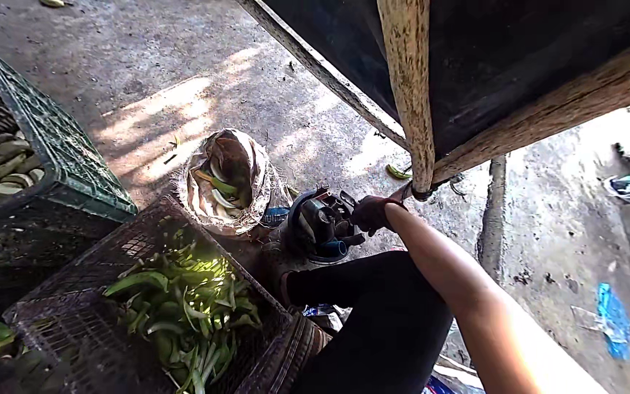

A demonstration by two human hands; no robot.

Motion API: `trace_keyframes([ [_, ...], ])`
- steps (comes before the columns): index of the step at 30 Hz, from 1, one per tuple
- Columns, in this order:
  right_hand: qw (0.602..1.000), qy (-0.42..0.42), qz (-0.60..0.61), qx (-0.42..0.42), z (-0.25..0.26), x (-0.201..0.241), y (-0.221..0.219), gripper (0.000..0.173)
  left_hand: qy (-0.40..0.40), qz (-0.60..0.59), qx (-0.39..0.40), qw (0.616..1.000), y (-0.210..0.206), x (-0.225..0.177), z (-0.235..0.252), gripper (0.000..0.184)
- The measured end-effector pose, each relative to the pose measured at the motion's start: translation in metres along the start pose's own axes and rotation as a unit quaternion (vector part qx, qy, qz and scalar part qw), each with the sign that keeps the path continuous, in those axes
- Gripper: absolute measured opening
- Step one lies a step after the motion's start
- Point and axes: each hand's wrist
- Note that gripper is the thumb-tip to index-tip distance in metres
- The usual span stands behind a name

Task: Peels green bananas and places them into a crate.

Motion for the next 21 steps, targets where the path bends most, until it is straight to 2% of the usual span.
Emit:
trace_keyframes([
  [8,0.998,-0.038,0.028,-0.031,-0.007,0.002,0.0,0.035,0.011,-0.001,0.003,1.0,-0.005,-0.005,0.003,0.029],
  [10,0.998,-0.053,0.011,0.032,-0.022,0.001,-0.004,0.036,0.049,0.047,-0.03,0.997,-0.023,-0.034,-0.013,0.026],
  [12,0.996,-0.057,0.015,0.068,-0.029,-0.001,-0.015,0.03,0.148,0.083,-0.132,0.977,-0.058,-0.071,-0.02,0.026],
  [14,0.995,-0.066,-0.011,0.07,-0.037,0.007,-0.019,0.029,0.025,0.053,-0.018,0.998,-0.02,-0.034,-0.013,0.03],
  [15,0.997,-0.062,-0.007,0.055,-0.04,0.01,-0.018,0.029,-0.006,0.03,0.003,1.0,-0.011,-0.02,-0.008,0.029],
  [17,0.998,-0.026,0.059,0.014,-0.044,0.011,-0.013,0.025,-0.023,0.0,-0.008,1.0,-0.012,-0.021,-0.007,0.026],
  [19,0.998,0.015,0.068,-0.006,-0.058,0.015,0.001,0.026,-0.03,-0.001,-0.005,1.0,-0.015,-0.03,-0.011,0.027],
  [21,0.998,0.056,0.005,-0.031,-0.09,0.018,0.006,0.026,0.031,0.009,-0.083,0.996,-0.039,-0.064,-0.024,0.022],
])
Point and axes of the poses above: each hand's wrist, its own z-axis towards the middle knuckle, its own y-axis out of the back of the hand, x = y × z, and after that the axes turned 14 degrees about z, right-handed
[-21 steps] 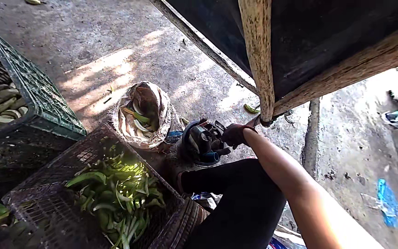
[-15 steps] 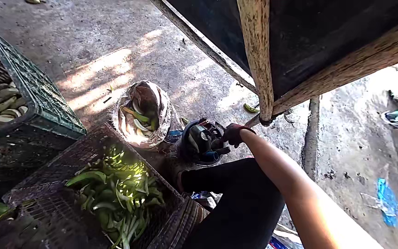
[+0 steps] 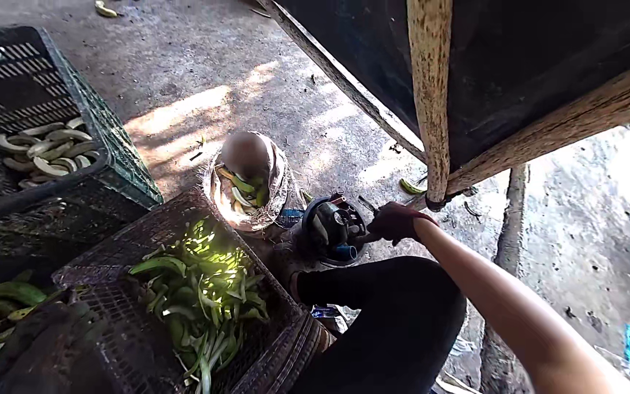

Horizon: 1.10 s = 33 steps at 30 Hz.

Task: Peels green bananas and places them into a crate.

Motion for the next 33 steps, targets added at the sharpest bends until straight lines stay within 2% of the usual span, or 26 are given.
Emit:
trace_keyframes([
  [1,0.998,0.025,-0.047,-0.018,-0.023,0.003,0.003,0.026,-0.002,0.004,0.014,1.0,0.001,0.0,-0.001,0.023],
  [3,0.985,0.079,-0.139,-0.072,-0.083,0.014,0.002,0.028,-0.039,0.002,0.077,0.996,0.018,0.024,0.014,0.027],
  [6,0.955,0.118,-0.228,-0.148,-0.176,0.038,-0.011,0.036,-0.06,0.026,0.091,0.994,0.019,0.036,0.015,0.029],
  [8,0.933,0.179,-0.217,-0.225,-0.227,0.042,-0.02,0.036,-0.072,0.04,0.113,0.99,0.012,0.04,0.012,0.035],
  [10,0.88,0.315,-0.164,-0.315,-0.258,0.034,-0.027,0.038,-0.078,0.011,0.16,0.984,0.0,0.039,0.002,0.029],
  [12,0.836,0.418,-0.084,-0.346,-0.273,0.035,-0.036,0.045,-0.067,-0.046,0.244,0.966,-0.015,0.029,-0.015,0.028],
  [14,0.8,0.527,0.091,-0.273,-0.273,0.046,-0.058,0.032,-0.026,-0.125,0.311,0.942,-0.029,0.012,-0.038,0.04],
  [16,0.757,0.583,0.262,-0.134,-0.264,0.062,-0.103,0.027,0.009,-0.229,0.304,0.925,-0.04,-0.01,-0.06,0.049],
  [18,0.73,0.553,0.401,0.032,-0.258,0.083,-0.157,0.025,0.0,-0.361,0.22,0.906,-0.043,-0.031,-0.068,0.043],
  [20,0.746,0.499,0.404,0.175,-0.253,0.1,-0.196,0.022,-0.047,-0.448,0.108,0.886,-0.035,-0.039,-0.061,0.035],
  [21,0.759,0.477,0.382,0.225,-0.246,0.107,-0.209,0.022,-0.066,-0.447,0.06,0.89,-0.025,-0.039,-0.057,0.03],
  [22,0.769,0.457,0.363,0.261,-0.238,0.115,-0.218,0.026,-0.084,-0.425,0.021,0.901,-0.012,-0.039,-0.054,0.027],
  [24,0.803,0.464,0.275,0.254,-0.227,0.135,-0.225,0.04,-0.107,-0.326,-0.026,0.939,0.017,-0.039,-0.051,0.02],
  [26,0.845,0.493,0.143,0.147,-0.222,0.162,-0.229,0.056,-0.086,-0.21,-0.024,0.974,0.042,-0.043,-0.054,0.024],
  [27,0.855,0.509,0.048,0.087,-0.22,0.175,-0.229,0.061,-0.08,-0.164,-0.005,0.983,0.05,-0.045,-0.055,0.028],
  [28,0.848,0.527,-0.048,0.033,-0.219,0.189,-0.229,0.063,-0.093,-0.126,0.021,0.987,0.055,-0.043,-0.054,0.03],
  [30,0.809,0.557,-0.179,-0.051,-0.213,0.21,-0.232,0.066,-0.154,-0.034,0.073,0.985,0.056,-0.036,-0.048,0.028],
  [33,0.749,0.616,-0.186,-0.155,-0.196,0.222,-0.241,0.059,-0.226,0.234,0.068,0.943,0.049,-0.021,-0.032,0.028],
])
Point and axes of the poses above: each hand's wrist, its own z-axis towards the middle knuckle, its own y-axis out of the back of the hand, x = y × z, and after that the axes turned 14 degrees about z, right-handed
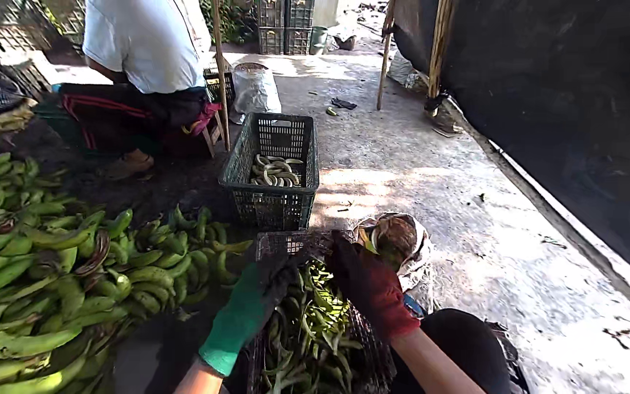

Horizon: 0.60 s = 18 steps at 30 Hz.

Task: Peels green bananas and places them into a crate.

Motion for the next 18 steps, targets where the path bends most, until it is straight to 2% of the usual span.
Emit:
trace_keyframes([
  [1,1.0,0.001,-0.009,-0.019,0.002,-0.003,-0.003,0.058,0.015,0.083,0.011,0.996,-0.004,0.0,0.002,0.029],
  [3,0.999,-0.015,-0.029,-0.021,0.002,-0.005,-0.005,0.058,0.05,0.17,0.022,0.984,-0.013,-0.004,0.004,0.034],
  [8,0.988,0.043,-0.068,-0.128,0.001,-0.02,-0.016,0.047,0.108,0.249,-0.022,0.962,-0.037,-0.026,0.012,0.036],
  [10,0.989,0.035,-0.065,-0.128,0.0,-0.022,-0.017,0.047,0.134,0.266,-0.013,0.955,-0.053,-0.038,0.012,0.035],
  [15,0.998,-0.035,-0.003,-0.055,-0.002,-0.023,-0.011,0.057,0.128,0.247,0.041,0.96,-0.078,-0.049,0.007,0.033],
  [18,0.996,-0.011,-0.025,-0.086,-0.004,-0.021,-0.016,0.06,0.155,0.206,-0.022,0.966,-0.082,-0.047,0.01,0.035],
])
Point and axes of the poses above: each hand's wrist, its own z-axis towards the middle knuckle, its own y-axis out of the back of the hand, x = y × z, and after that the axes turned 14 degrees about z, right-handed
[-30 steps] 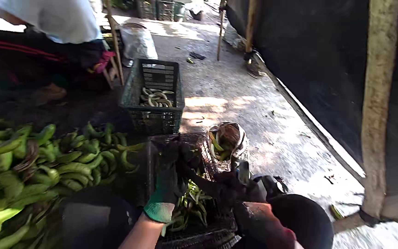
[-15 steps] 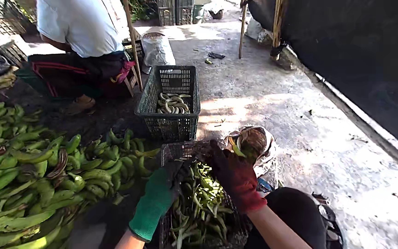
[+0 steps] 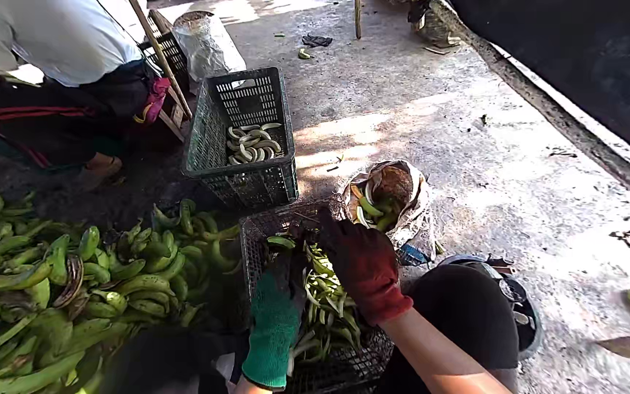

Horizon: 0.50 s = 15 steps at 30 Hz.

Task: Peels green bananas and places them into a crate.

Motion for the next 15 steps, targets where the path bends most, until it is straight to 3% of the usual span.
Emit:
trace_keyframes([
  [6,0.998,-0.029,0.011,0.051,-0.002,0.001,0.005,0.06,-0.004,0.022,0.007,1.0,-0.006,-0.002,-0.005,0.036],
  [9,0.996,-0.042,0.007,0.075,-0.005,0.004,0.003,0.058,0.03,0.066,0.028,0.997,-0.002,0.003,-0.001,0.041],
  [13,0.994,-0.064,0.007,0.094,-0.005,0.002,0.005,0.055,-0.009,0.091,0.057,0.994,-0.008,0.001,-0.01,0.04],
  [15,0.99,-0.079,0.027,0.112,-0.007,0.006,0.008,0.057,0.028,0.101,0.066,0.992,-0.006,0.008,0.002,0.04],
])
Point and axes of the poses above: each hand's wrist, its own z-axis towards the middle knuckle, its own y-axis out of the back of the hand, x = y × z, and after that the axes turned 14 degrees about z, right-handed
